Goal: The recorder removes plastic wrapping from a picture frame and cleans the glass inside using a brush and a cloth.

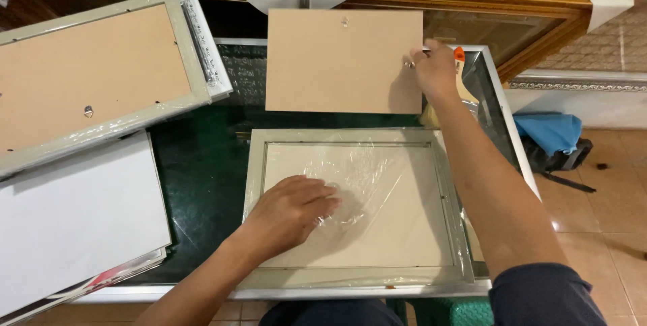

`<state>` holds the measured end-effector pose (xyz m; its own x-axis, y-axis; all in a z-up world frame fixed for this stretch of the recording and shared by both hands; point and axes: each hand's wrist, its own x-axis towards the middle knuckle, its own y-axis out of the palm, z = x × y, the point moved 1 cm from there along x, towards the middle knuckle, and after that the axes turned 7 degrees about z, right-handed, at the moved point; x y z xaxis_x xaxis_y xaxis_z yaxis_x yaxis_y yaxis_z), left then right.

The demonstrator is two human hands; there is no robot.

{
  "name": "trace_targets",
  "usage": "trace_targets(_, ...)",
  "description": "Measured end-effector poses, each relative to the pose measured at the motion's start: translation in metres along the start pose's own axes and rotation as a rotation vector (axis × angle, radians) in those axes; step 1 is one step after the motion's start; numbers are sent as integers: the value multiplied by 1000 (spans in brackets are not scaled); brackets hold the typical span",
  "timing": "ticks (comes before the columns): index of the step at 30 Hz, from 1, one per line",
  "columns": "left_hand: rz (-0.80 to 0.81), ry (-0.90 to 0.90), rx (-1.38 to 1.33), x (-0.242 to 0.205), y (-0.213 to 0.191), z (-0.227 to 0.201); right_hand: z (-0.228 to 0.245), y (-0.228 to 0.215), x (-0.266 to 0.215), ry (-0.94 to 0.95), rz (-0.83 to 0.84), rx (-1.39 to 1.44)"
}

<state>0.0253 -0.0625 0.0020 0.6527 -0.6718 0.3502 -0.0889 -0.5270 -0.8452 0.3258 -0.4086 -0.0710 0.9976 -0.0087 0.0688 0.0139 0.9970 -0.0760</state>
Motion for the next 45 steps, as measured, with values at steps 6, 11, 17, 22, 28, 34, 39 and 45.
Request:
trace_targets(6, -136, -16, -101, 0, -27, -7, 140, 37, -182, -410, 612, -685)
trace_targets(11, -216, -61, -115, 16, -41, 0, 165, 126, -288, -955, 368, -1050)
trace_targets(17, -263, -31, -91, 23, -60, 4, 146, 85, -253, -813, -36, -1136)
trace_targets(22, -226, -88, -261, 24, -41, 69, 146, 34, -239, -779, -180, -1183)
trace_targets(28, 139, -317, -103, 46, -17, 124, 152, 28, -242, -784, -191, -988)
trace_targets(34, 435, -588, 108, 58, -39, 87, 144, 19, -235, -631, -112, -791)
trace_targets(39, -73, -573, -518, 70, -28, 102, 146, 21, -232, -613, 103, -545)
trace_targets(45, -396, -301, -695, 64, -60, 72, 150, -2, -232, -507, 123, -240)
